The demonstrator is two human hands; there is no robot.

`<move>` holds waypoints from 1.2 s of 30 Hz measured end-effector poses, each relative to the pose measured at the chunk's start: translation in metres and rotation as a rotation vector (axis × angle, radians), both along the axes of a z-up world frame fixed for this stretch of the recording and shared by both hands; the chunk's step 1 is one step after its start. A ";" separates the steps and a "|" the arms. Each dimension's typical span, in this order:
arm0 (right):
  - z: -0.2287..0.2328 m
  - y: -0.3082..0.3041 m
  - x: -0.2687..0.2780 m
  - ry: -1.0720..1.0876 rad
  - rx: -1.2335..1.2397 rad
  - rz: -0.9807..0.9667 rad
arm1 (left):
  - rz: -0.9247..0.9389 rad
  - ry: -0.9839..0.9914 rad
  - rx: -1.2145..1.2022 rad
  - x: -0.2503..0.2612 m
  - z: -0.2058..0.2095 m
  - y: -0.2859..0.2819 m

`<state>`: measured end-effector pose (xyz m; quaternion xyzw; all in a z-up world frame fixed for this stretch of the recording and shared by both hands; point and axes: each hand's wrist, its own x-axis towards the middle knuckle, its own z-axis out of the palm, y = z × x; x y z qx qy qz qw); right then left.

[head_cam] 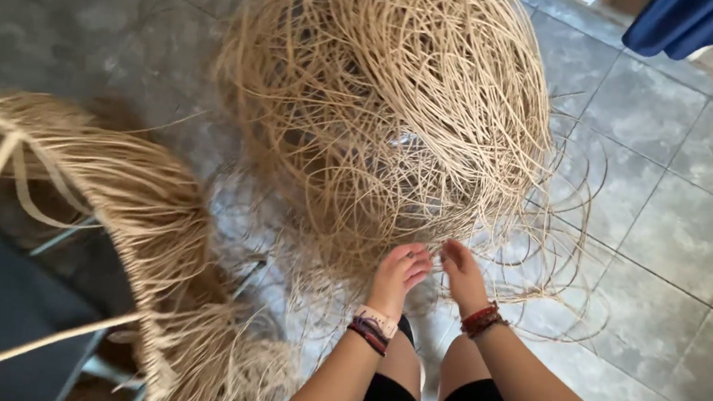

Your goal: Weaving natural fibers onto a large circular frame to create a piece of furniture or decor.

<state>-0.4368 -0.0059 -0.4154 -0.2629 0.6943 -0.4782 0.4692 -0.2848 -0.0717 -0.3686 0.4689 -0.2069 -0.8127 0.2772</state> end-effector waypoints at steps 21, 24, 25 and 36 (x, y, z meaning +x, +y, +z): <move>-0.085 -0.009 -0.061 -0.722 -0.148 -0.562 | -0.249 0.374 0.480 -0.045 -0.123 0.066; 0.026 0.042 -0.040 -0.703 -0.123 -0.483 | -0.203 0.512 0.500 -0.071 -0.073 0.066; 0.064 0.054 -0.035 -0.700 -0.122 -0.487 | -0.206 0.513 0.504 -0.077 -0.047 0.065; 0.360 0.161 -0.026 -0.403 0.158 -0.062 | 0.067 0.832 0.227 -0.070 0.245 -0.022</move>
